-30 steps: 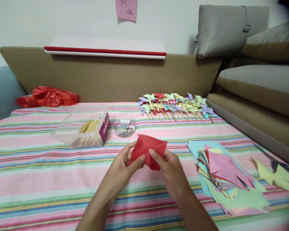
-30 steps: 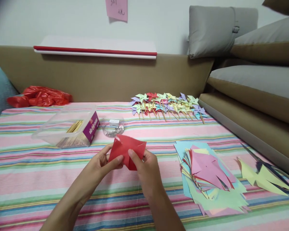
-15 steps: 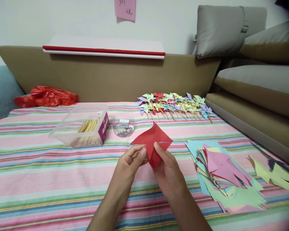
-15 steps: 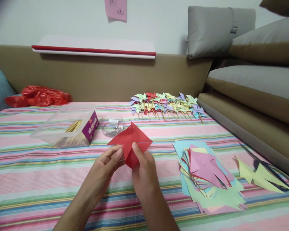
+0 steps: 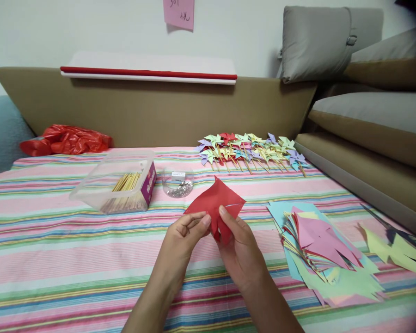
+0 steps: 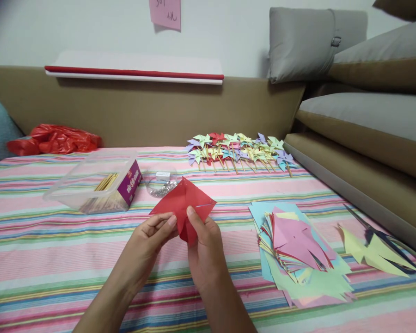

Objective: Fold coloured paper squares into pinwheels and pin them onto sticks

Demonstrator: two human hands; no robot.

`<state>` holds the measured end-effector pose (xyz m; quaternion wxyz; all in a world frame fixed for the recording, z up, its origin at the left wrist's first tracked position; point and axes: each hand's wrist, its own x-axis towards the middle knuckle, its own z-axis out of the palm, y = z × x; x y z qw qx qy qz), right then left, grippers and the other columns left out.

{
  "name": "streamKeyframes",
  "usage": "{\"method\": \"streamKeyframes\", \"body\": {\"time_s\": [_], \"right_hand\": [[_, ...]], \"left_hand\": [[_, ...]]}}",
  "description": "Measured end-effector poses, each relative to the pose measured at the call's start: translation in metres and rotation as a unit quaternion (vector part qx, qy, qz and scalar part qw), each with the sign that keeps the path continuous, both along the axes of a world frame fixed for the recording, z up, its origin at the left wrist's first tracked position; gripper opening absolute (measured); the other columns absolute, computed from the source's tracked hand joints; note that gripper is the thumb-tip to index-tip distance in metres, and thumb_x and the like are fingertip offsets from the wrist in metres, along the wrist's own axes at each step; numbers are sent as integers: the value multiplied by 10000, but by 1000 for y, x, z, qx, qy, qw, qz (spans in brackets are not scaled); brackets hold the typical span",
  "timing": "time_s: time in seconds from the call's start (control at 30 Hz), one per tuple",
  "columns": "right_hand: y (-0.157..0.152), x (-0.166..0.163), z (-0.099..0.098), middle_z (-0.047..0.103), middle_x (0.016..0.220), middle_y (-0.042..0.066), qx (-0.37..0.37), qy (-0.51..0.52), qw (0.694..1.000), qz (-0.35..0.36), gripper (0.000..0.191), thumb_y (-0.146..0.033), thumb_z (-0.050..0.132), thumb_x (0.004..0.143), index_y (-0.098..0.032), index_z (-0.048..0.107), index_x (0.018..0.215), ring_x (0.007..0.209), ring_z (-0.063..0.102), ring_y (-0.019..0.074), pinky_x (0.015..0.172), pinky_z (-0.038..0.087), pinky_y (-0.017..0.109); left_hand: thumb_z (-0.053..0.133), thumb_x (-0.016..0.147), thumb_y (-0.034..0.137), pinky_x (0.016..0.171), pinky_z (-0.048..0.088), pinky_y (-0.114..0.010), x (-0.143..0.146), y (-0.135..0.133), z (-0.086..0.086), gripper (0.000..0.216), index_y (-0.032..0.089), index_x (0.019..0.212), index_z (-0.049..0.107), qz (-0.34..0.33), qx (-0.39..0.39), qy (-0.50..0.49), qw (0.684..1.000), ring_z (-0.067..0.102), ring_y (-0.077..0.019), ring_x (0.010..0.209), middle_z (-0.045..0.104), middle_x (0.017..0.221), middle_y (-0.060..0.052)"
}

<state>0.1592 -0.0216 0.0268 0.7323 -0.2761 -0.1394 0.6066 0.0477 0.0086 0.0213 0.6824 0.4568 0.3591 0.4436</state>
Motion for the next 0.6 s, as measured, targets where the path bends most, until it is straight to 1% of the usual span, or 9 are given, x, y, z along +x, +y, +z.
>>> {"method": "streamKeyframes", "body": {"time_s": [0.1,0.2,0.3,0.4,0.5,0.6], "right_hand": [[0,-1,2,702,718,-19,-9,0,1000,-10,156,-280,848,735,-169,744,771,665,608,95,663,517,205],[1,-1,2,716,738,-8,-13,-3,1000,-18,181,-294,854,727,-164,753,801,676,613,100,658,514,206],[1,-1,2,699,702,-20,-14,-4,1000,-25,186,-297,856,725,-167,755,812,645,597,96,648,511,207],[2,-1,1,708,720,-13,-20,-9,999,-27,198,-307,854,730,-163,755,822,657,604,97,661,516,210],[2,-1,0,724,764,2,-24,-10,999,-30,215,-313,860,720,-155,752,820,688,615,100,673,519,208],[2,-1,0,702,725,-14,-29,-7,999,-39,210,-312,870,705,-161,741,773,651,588,86,636,503,194]], "left_hand": [[775,827,382,789,475,-228,-2,-1,2,210,191,910,752,1,3,9,1000,575,-122,812,676,851,-4],[736,860,392,787,463,-230,-3,-1,2,205,192,898,750,-11,22,16,1000,565,-128,816,662,841,-6],[713,877,397,811,461,-246,-4,-1,1,214,196,931,763,-17,38,32,999,570,-145,847,670,856,-17],[716,870,410,842,473,-271,-3,0,1,232,191,916,778,-21,36,35,999,592,-163,861,691,853,-28],[767,824,393,868,486,-292,-1,-1,2,226,198,935,794,-11,19,27,999,622,-181,879,731,877,-38],[773,817,382,870,490,-295,0,-2,5,214,189,903,808,-8,22,28,999,638,-192,879,756,874,-50]]}}
